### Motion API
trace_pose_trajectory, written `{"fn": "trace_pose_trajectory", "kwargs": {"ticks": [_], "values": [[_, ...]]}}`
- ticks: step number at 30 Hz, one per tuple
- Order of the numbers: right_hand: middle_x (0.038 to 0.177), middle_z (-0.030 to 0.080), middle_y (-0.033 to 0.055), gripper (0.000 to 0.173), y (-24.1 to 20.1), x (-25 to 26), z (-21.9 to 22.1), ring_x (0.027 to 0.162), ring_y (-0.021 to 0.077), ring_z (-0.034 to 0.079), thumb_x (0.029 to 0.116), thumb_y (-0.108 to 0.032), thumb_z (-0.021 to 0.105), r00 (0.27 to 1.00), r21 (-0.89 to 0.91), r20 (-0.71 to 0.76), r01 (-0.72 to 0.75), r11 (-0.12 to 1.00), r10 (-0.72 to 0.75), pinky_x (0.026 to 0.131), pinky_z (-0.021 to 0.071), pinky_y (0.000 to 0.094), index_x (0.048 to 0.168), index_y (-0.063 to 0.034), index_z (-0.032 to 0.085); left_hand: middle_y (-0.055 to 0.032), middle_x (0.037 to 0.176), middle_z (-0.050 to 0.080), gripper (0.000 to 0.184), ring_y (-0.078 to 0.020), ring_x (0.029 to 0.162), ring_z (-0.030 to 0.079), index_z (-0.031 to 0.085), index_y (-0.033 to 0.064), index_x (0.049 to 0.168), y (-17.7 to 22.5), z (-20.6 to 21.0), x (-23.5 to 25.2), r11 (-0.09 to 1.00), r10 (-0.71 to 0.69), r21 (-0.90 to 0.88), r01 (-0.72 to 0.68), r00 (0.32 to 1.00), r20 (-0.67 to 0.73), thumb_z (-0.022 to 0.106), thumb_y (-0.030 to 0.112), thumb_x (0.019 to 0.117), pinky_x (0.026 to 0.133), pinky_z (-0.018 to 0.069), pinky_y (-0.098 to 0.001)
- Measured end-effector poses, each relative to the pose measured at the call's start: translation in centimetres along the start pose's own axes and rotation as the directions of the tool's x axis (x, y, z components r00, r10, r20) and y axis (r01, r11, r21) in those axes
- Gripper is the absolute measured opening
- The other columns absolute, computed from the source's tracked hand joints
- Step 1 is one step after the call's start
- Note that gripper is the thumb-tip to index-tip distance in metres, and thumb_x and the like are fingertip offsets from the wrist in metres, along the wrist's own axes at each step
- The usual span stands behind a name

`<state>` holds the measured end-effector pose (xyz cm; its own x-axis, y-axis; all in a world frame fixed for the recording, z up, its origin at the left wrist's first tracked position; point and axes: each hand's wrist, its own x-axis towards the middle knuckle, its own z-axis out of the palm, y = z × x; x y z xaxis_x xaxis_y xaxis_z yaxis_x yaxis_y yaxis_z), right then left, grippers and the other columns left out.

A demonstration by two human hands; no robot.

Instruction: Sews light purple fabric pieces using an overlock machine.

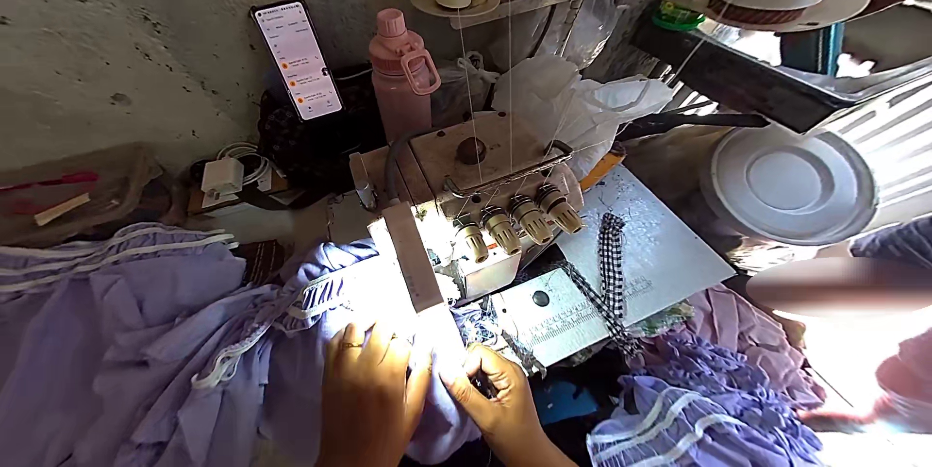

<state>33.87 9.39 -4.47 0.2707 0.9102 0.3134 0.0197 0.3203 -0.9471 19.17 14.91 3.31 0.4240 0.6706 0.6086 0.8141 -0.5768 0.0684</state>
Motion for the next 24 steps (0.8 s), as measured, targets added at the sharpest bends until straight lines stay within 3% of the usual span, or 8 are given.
{"fn": "trace_pose_trajectory", "kwargs": {"ticks": [3,6,8,10,16,19,22,24], "values": [[0.073,0.063,-0.0034,0.013,-0.5,0.2,0.0,0.065,-0.0048,0.058,0.0892,-0.011,0.071,0.998,-0.049,0.009,0.062,0.997,-0.062,0.060,0.0483,0.0102,0.091,-0.0074,0.059,-0.0081,0.106,0.077,0.044,-0.0301,0.098,0.070,0.081,0.0112,0.102,0.8,0.4,-0.3,0.998,0.007,0.060,-0.010,0.999,0.051,0.047,0.039,0.0999,0.087,0.0497,-0.0441],[0.069,0.066,0.0035,0.050,-2.0,1.5,-0.2,0.057,0.0059,0.062,0.0850,-0.013,0.068,0.977,-0.336,0.149,0.196,0.921,-0.154,0.055,0.0534,0.0205,0.129,0.0083,0.057,-0.0076,0.112,0.077,0.044,-0.0299,0.103,0.069,0.080,0.0127,0.107,1.4,0.5,-0.9,0.994,0.007,0.107,-0.014,0.998,0.064,0.045,0.038,0.1025,0.091,0.0486,-0.0438],[0.062,0.062,0.0039,0.058,-3.4,2.7,-0.2,0.051,0.0130,0.059,0.0803,-0.018,0.068,0.961,-0.479,0.263,0.208,0.853,-0.087,0.049,0.0508,0.0297,0.129,0.0124,0.059,-0.0072,0.113,0.077,0.043,-0.0311,0.105,0.070,0.080,0.0128,0.108,1.6,0.6,-1.2,0.990,0.007,0.137,-0.016,0.998,0.066,0.043,0.034,0.1038,0.092,0.0499,-0.0451],[0.063,0.059,0.0046,0.059,-4.5,3.8,-0.4,0.053,0.0156,0.058,0.0829,-0.020,0.066,0.939,-0.499,0.340,0.125,0.858,0.061,0.051,0.0498,0.0333,0.131,0.0130,0.058,-0.0068,0.113,0.077,0.041,-0.0317,0.105,0.070,0.080,0.0133,0.109,1.5,0.7,-1.2,0.989,0.018,0.144,-0.027,0.998,0.067,0.043,0.031,0.1042,0.095,0.0506,-0.0456],[0.069,0.062,0.0031,0.058,-4.1,3.9,-0.4,0.058,0.0056,0.056,0.0835,-0.016,0.063,0.951,-0.401,0.283,-0.004,0.916,0.128,0.057,0.0475,0.0217,0.133,0.0142,0.056,-0.0113,0.109,0.076,0.044,-0.0355,0.107,0.070,0.080,0.0135,0.108,0.6,1.0,-0.9,0.997,0.001,0.078,-0.009,0.995,0.095,0.042,0.034,0.1054,0.102,0.0483,-0.0535],[0.069,0.060,0.0003,0.063,-3.7,4.1,0.0,0.058,0.0010,0.051,0.0853,-0.011,0.063,0.970,-0.319,0.224,-0.023,0.947,0.099,0.057,0.0449,0.0170,0.141,0.0145,0.048,-0.0217,0.105,0.074,0.056,-0.0424,0.108,0.069,0.074,-0.0010,0.096,0.0,1.3,0.0,0.998,-0.053,0.046,0.049,0.994,0.094,0.040,0.044,0.1028,0.101,0.0488,-0.0540],[0.065,0.053,-0.0065,0.065,-3.4,4.1,0.4,0.055,-0.0042,0.046,0.0861,-0.008,0.064,0.981,-0.200,0.169,-0.058,0.978,0.092,0.056,0.0423,0.0125,0.143,0.0150,0.043,-0.0318,0.125,0.066,0.078,-0.0466,0.123,0.062,0.064,-0.0169,0.118,-1.6,1.8,1.0,0.987,-0.141,-0.063,0.149,0.984,0.113,0.052,0.056,0.0910,0.105,0.0472,-0.0528],[0.065,0.052,-0.0084,0.065,-3.2,3.8,0.7,0.056,-0.0057,0.047,0.0864,-0.005,0.063,0.983,-0.087,0.138,-0.109,0.990,0.120,0.057,0.0435,0.0120,0.144,0.0142,0.039,-0.0275,0.134,0.061,0.082,-0.0413,0.130,0.056,0.056,-0.0108,0.132,-3.1,2.3,1.9,0.970,-0.150,-0.170,0.175,0.977,0.153,0.062,0.058,0.0868,0.110,0.0425,-0.0517]]}}
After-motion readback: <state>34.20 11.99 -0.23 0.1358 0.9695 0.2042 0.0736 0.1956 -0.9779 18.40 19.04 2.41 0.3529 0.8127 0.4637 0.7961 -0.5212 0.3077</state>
